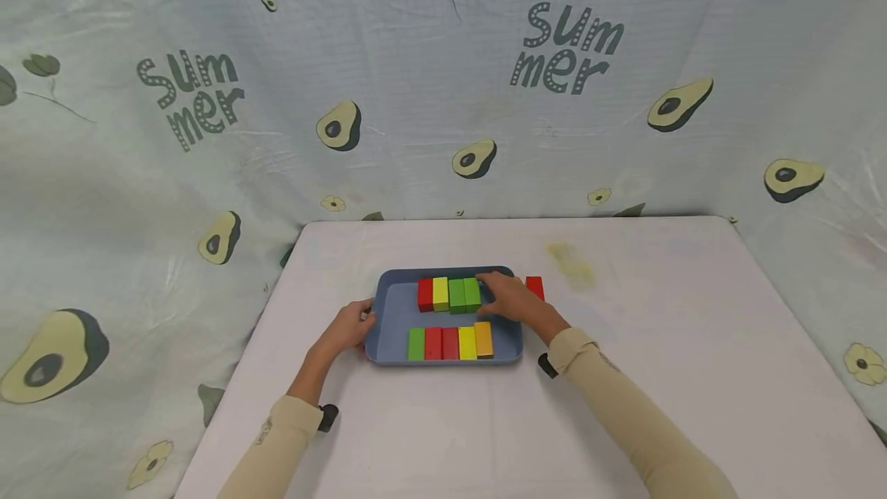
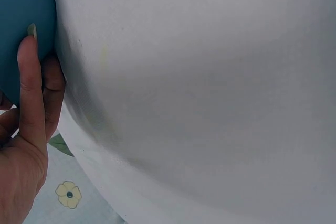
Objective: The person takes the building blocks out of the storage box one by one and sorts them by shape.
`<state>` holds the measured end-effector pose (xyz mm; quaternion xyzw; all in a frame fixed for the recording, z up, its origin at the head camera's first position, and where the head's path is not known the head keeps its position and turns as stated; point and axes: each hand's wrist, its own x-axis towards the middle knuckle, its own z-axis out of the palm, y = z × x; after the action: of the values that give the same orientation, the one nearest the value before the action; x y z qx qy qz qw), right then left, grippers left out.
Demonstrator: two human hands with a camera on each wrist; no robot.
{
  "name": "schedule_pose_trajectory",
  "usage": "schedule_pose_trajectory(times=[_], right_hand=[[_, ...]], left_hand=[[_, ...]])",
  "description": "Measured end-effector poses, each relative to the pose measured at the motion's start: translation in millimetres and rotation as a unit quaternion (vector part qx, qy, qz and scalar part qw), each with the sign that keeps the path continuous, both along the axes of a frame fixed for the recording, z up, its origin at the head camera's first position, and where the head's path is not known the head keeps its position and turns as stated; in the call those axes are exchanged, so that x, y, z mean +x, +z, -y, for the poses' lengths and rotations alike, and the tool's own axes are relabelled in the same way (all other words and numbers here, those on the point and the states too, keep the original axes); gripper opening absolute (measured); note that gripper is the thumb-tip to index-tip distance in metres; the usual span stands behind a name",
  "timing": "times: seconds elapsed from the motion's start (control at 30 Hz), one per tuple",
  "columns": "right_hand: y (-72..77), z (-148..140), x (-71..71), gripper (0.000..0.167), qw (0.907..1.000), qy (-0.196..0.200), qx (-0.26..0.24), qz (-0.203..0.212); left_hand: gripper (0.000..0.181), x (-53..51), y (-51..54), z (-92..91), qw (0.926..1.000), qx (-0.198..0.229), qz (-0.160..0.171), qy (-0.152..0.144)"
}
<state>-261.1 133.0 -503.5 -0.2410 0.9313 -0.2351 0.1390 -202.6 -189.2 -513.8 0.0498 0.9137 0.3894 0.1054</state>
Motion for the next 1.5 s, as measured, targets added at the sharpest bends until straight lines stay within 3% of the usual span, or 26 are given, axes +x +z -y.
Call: schedule_pose_trajectory(times=[0.17, 0.5, 0.9, 1.23, 1.5], right_hand=[[-1.9, 2.5, -1.5, 0.078, 0.9999, -0.002, 0.013, -0.001], [-6.5, 4.3, -4.5, 0.072, 0.9996, 0.001, 0.014, -0.023], [-0.2, 5.2, -5.3, 0.07, 0.9992, -0.033, -0.007, 0.023], [5.8, -4.7, -9.7, 0.07, 0.9968, -0.032, -0.046, 0.057], [13.5, -17.6, -12.0, 0.07, 0.9934, -0.044, -0.076, 0.074]], left_hand=[[0.045, -0.4, 1.0, 0.4, 0.9999, -0.011, -0.01, -0.006], [0.047, 1.3, 1.7, 0.8, 1.0, -0.01, 0.001, -0.001], [0.045, 1.3, 1.1, -0.2, 0.9999, -0.009, -0.012, -0.001], [0.047, 2.3, 0.6, 0.1, 0.9997, 0.022, 0.008, 0.006], [0.046, -0.1, 1.1, -2.0, 1.0, 0.004, -0.003, 0.005]])
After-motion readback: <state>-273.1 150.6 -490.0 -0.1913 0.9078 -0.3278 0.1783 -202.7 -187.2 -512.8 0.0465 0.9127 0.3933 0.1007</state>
